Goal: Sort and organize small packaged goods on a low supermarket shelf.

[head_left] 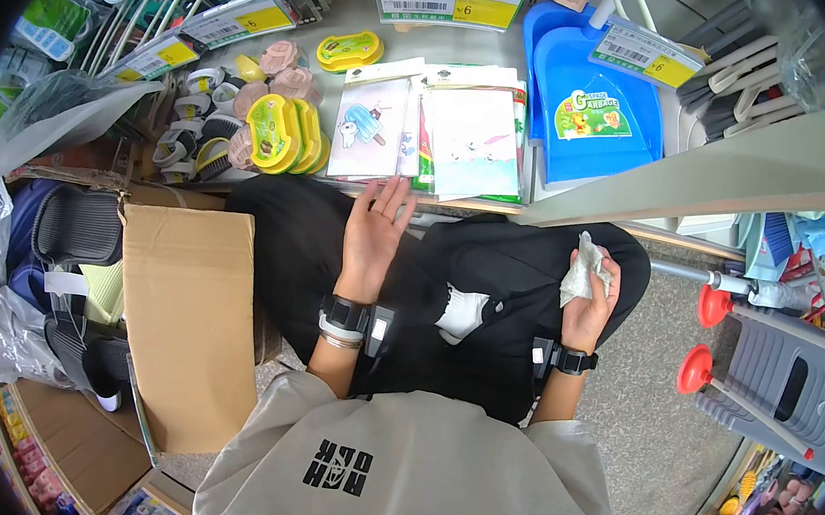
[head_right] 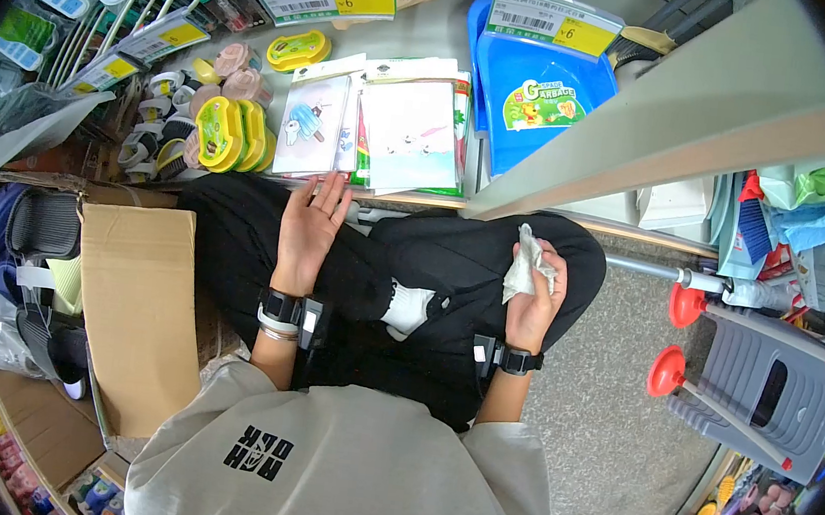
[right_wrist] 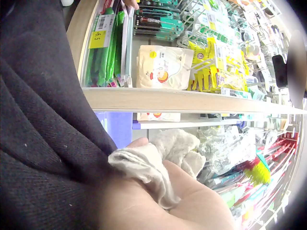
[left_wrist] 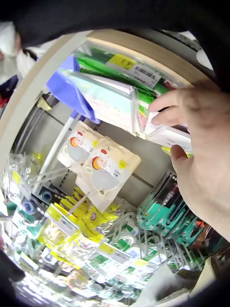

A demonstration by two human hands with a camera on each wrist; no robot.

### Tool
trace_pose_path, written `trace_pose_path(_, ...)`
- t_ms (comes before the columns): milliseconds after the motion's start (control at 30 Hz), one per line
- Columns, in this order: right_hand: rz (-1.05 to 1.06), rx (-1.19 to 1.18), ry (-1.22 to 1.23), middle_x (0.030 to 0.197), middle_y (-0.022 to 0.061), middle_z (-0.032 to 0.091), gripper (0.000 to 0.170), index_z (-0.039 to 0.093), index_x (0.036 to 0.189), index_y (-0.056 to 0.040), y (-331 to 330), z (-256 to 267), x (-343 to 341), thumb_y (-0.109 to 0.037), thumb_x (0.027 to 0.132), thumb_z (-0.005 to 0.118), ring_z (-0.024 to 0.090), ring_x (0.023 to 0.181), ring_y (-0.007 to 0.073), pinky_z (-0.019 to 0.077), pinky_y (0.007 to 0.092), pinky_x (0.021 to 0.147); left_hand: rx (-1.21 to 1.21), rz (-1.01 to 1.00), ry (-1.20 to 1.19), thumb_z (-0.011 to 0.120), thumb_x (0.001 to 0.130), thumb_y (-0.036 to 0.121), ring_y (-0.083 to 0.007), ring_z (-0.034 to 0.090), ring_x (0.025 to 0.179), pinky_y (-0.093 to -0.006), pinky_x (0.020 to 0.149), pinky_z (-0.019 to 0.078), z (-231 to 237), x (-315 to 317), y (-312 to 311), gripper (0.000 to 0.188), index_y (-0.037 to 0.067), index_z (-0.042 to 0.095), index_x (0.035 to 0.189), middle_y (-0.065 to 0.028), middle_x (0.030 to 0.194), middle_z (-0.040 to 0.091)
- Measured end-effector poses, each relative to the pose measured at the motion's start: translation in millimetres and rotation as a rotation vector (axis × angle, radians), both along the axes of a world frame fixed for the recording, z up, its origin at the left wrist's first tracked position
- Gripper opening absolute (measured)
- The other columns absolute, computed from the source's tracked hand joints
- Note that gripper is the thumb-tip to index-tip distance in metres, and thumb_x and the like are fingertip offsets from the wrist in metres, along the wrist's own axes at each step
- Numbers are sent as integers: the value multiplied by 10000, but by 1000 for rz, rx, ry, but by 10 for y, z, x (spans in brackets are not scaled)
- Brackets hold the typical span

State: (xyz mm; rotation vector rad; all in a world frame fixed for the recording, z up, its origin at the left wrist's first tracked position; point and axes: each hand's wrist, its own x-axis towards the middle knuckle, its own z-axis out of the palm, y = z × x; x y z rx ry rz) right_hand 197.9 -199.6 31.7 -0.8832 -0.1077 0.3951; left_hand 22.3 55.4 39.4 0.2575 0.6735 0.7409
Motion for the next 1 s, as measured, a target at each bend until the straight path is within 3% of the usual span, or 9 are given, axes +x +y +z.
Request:
trace_pose_path(100,1,2,-3,1206,158,547,212,570,1052,-5,6,6,-2,65,856,526,544,1157,325,432,480,1046,-43,23,-30,545,960,228,-261,518,1168,-425,1040,424,68,13,69,288,38,466,1162,-134,1228,518)
trace_pose_path(133,2,2,-2,1206,159,547,213,571,1052,-5,3,2,1,64,856,527,544,1157,325,432,480,1046,-37,51,-7,560,956,256,-201,559,1050,-386,979,464,123,49,79,278,51,483,1129,-94,1159,548)
trace_pose_path(233,2,-2,4,1204,159,547,215,571,1053,-5,5,8,1,65,854,527,546,1154,325,433,479,1045,-46,16,-176,515,978,267,-152,601,950,-355,887,495,118,39,226,266,32,500,1102,-72,1082,611)
trace_pose_path(267,1,-4,6,1203,158,547,216,571,1053,-4,8,9,1,66,853,527,547,1152,325,434,478,1044,-41,10,-133,536,973,306,-126,599,853,-311,810,489,126,58,266,286,39,516,1074,-34,990,629)
trace_pose_path(400,1,-13,1,1192,152,551,209,577,1044,-7,16,18,2,65,855,526,552,1144,319,443,472,1035,-38,-105,-167,543,973,308,-108,569,761,-273,736,468,53,54,479,267,41,561,989,-5,852,618)
trace_pose_path(600,2,-33,-22,1182,146,553,199,584,1031,-11,26,13,5,67,859,519,558,1133,314,451,462,1027,-20,-91,-143,554,976,280,-88,524,691,-246,695,437,-18,63,460,242,39,581,975,-4,812,607)
trace_pose_path(700,3,-42,-23,1186,147,551,200,581,1034,-9,25,15,-3,68,861,516,559,1133,318,451,461,1027,29,-78,-83,605,947,288,-86,520,687,-241,743,442,-132,59,366,230,89,555,1052,-13,861,602)
trace_pose_path(833,8,-44,-15,1195,150,546,202,578,1039,-7,20,22,-4,67,862,516,557,1137,324,450,459,1028,302,-195,-41,577,969,239,-43,468,692,-198,639,362,34,103,53,216,65,549,1093,-17,897,608)
trace_pose_path(1000,17,-42,-16,1202,152,544,202,578,1045,-4,16,11,1,64,864,520,555,1142,324,447,461,1033,644,-480,320,554,977,233,-50,427,583,-193,542,350,156,80,-216,233,16,554,1065,-78,842,683)
